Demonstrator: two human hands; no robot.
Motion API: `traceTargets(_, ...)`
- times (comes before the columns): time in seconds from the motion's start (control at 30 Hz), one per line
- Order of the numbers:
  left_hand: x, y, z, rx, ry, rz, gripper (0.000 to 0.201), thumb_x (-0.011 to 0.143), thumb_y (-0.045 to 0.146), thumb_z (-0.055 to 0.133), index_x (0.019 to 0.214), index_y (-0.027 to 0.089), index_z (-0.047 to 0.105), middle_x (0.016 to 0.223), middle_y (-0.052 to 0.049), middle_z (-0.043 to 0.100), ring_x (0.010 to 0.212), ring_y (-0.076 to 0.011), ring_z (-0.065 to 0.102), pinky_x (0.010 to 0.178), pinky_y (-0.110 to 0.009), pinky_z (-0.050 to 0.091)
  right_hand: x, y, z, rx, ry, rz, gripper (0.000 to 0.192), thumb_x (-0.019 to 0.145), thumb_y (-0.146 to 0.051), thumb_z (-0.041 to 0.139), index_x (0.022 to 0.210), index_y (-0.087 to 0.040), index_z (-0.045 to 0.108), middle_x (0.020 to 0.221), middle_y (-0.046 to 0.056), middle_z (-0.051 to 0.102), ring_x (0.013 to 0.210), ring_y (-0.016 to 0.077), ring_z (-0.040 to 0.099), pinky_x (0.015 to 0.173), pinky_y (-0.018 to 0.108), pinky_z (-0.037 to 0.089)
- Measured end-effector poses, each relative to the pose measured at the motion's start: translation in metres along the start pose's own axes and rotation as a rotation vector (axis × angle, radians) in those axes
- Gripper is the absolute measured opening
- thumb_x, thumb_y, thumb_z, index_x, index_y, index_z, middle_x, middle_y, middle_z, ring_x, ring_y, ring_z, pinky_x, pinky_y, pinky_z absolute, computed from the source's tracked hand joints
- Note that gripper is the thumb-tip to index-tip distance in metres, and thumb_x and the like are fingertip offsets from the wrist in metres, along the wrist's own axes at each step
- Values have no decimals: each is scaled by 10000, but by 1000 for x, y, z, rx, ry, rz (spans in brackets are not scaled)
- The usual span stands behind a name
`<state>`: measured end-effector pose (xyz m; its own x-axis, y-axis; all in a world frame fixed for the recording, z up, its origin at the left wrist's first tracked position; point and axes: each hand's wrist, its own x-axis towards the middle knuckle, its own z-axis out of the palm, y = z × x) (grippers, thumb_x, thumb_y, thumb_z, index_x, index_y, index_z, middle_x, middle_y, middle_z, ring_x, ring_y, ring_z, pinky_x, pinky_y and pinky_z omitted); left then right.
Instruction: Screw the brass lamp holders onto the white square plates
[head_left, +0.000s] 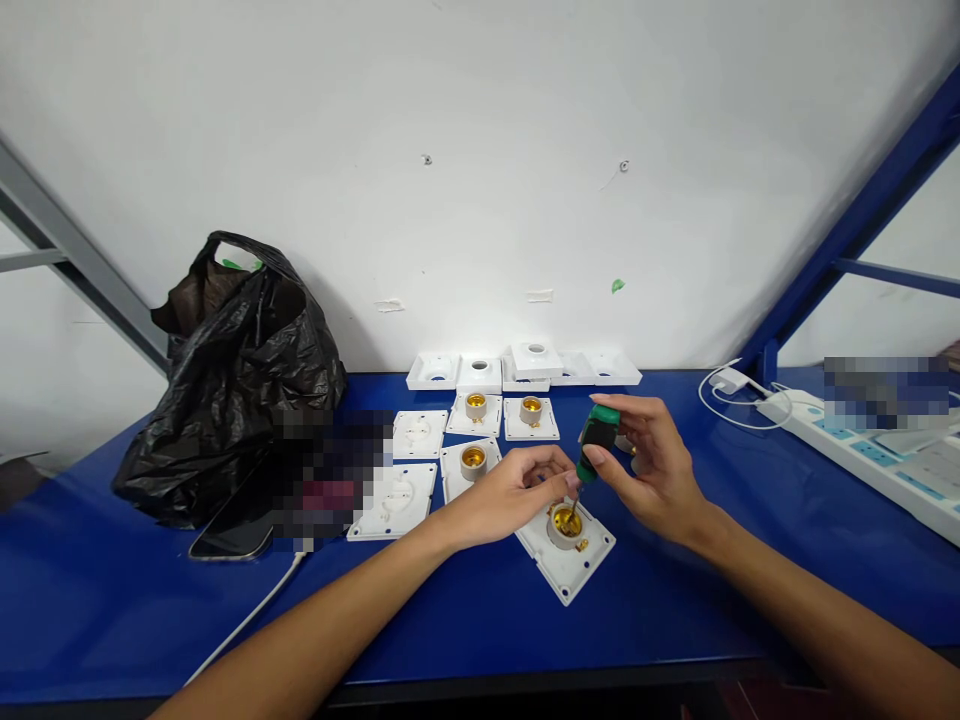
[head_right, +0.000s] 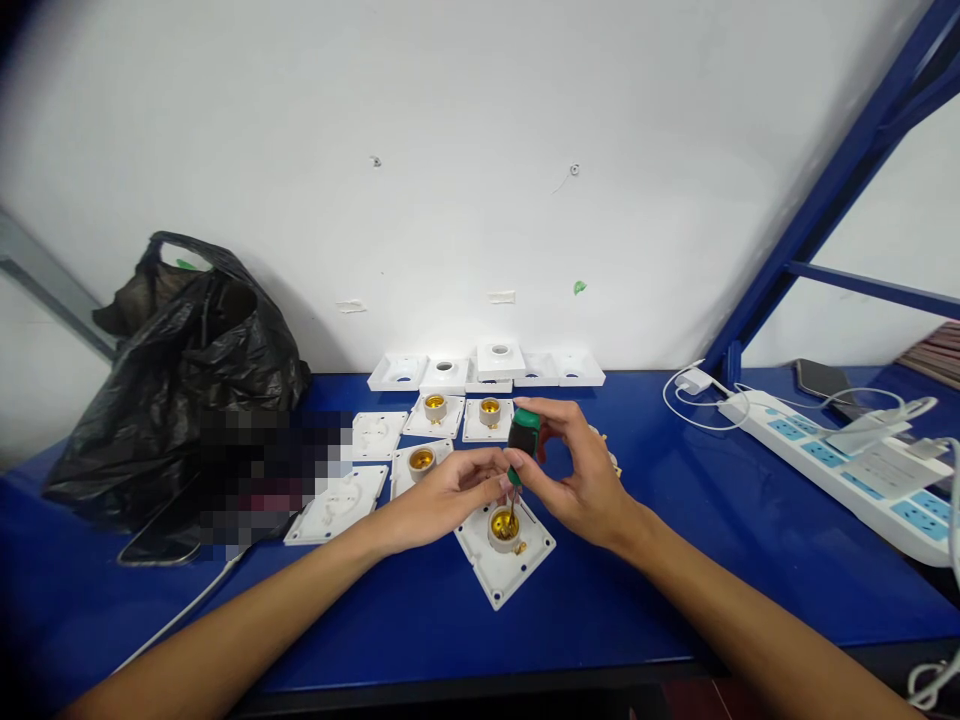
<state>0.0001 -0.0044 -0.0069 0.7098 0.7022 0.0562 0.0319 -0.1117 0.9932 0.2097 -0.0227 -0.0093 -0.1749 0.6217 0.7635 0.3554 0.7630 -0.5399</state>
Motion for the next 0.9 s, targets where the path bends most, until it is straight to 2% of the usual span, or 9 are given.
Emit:
traceTargets(0.1, -1, 0, -2, -6, -32, 39, 490, 995, 666, 607, 1004, 182, 678, 928, -41, 657, 900, -186, 604, 862, -332, 473, -1, 0, -1, 6, 0, -4, 525, 969, -246, 729, 1446, -353, 539, 1082, 16, 672, 816, 155, 701, 727, 302, 633)
traceTargets(0.23, -3, -1, -3, 67, -95, 17, 475, 821, 577, 835, 1031, 183, 672, 983, -35, 647, 877, -180, 571, 802, -310, 457, 0, -2, 0, -2, 4, -9, 510, 972, -253, 728, 1439, -344, 546, 1056, 16, 673, 802, 157, 700, 715, 303, 633)
traceTargets(0.37, -6, 0, -3, 266, -153, -5, 466, 719, 410, 934, 1065, 204, 699, 1034, -17, 660, 891, -184, 578, 791, -297, 456, 1, -2, 1, -2, 3, -8, 512, 976, -260, 727, 1445, -345, 539, 1003, 4, 672, 767, 151, 693, 665, 281, 612)
traceTargets(0.53, -6, -2, -2, 427, -200, 58, 353, 784, 264, 895, 1091, 223, 728, 1130, -38, 675, 1064, -245, 642, 931, -337, 494, 2, -3, 2, -15, 9, -18, 503, 978, -277, 732, 1438, -349, 543, 1000, 0, 674, 760, 148, 691, 665, 277, 610)
traceTargets(0.9, -6, -5, -2, 425, -205, 73, 277, 832, 263, 881, 1060, 222, 729, 1106, -33, 670, 1050, -227, 654, 972, -344, 482, 5, -7, 1, -23, 9, -37, 465, 973, -299, 743, 1398, -343, 561, 1011, 7, 677, 723, 142, 677, 609, 266, 612)
